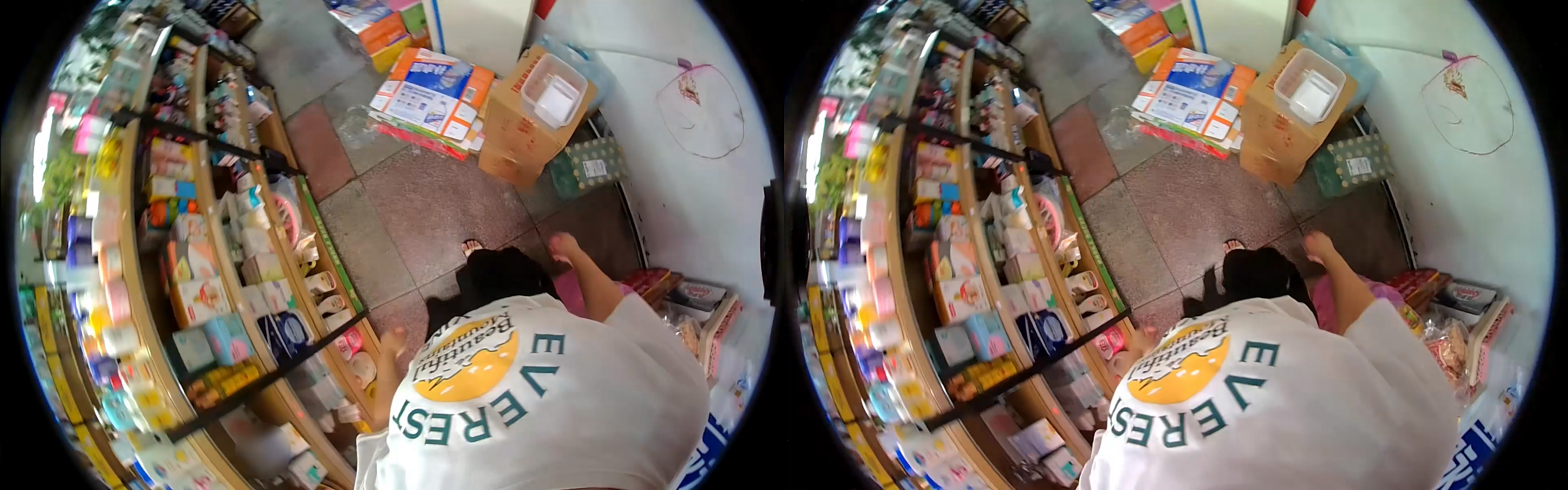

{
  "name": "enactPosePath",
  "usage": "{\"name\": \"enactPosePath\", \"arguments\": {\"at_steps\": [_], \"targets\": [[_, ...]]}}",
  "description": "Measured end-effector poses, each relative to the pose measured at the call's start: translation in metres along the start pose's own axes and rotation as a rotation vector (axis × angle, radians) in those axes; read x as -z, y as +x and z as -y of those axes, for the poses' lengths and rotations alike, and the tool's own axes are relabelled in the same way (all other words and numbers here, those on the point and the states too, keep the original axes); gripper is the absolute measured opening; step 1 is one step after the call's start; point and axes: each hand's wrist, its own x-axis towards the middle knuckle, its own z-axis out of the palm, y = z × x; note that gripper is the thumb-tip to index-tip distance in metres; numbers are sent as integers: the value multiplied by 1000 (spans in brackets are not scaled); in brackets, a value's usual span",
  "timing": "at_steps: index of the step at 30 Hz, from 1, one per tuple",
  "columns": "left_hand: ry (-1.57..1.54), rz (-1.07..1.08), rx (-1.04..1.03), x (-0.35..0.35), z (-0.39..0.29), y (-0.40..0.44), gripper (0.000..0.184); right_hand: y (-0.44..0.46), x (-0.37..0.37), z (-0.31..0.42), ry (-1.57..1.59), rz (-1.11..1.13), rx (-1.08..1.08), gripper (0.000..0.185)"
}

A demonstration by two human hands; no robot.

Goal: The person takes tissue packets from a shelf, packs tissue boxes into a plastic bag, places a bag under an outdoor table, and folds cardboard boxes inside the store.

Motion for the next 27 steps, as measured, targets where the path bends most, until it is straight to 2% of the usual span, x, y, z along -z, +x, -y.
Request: {"name": "enactPosePath", "arguments": {"at_steps": [1,3,6,9,10,11,12,14,15,16,17,18,19,21,22,23,24,27], "targets": [[59,67,29,5,3,-9,28,17,16,21,459,-160,-20,24],[18,62,102,30,3,-23,24,44,52,76,682,-185,47,13],[-104,-15,169,82,11,-6,21,90,89,133,507,-167,48,14],[-173,-57,167,135,14,53,18,141,101,167,399,-124,2,14],[-188,-38,155,152,15,84,17,158,100,173,404,-125,-10,14],[-291,122,215,146,53,137,22,178,88,169,382,-145,-72,18],[-13,60,94,203,-1,150,22,194,80,170,361,-166,-135,23],[216,97,1,263,-31,231,24,198,86,198,260,-161,-196,24],[147,20,-29,294,-49,271,25,217,61,178,277,-149,-232,25],[68,-54,-51,327,-74,301,27,219,61,188,252,-99,-288,25],[0,-17,-9,368,-109,328,28,221,60,198,225,-47,-342,26],[-67,15,33,407,-139,365,30,217,83,235,168,35,-414,27],[-60,-35,-41,428,-145,409,29,225,99,265,171,39,-422,27],[-42,-55,-114,472,-169,465,28,232,116,308,532,125,-567,31],[-313,-38,-144,507,-205,478,28,247,124,323,533,121,-587,31],[-589,-19,-168,528,-230,491,27,268,130,332,410,85,-474,31],[-595,1,-168,534,-238,509,27,289,142,348,283,56,-361,32],[-763,-45,-200,535,-255,553,22,392,171,391,138,125,-291,29]]}}
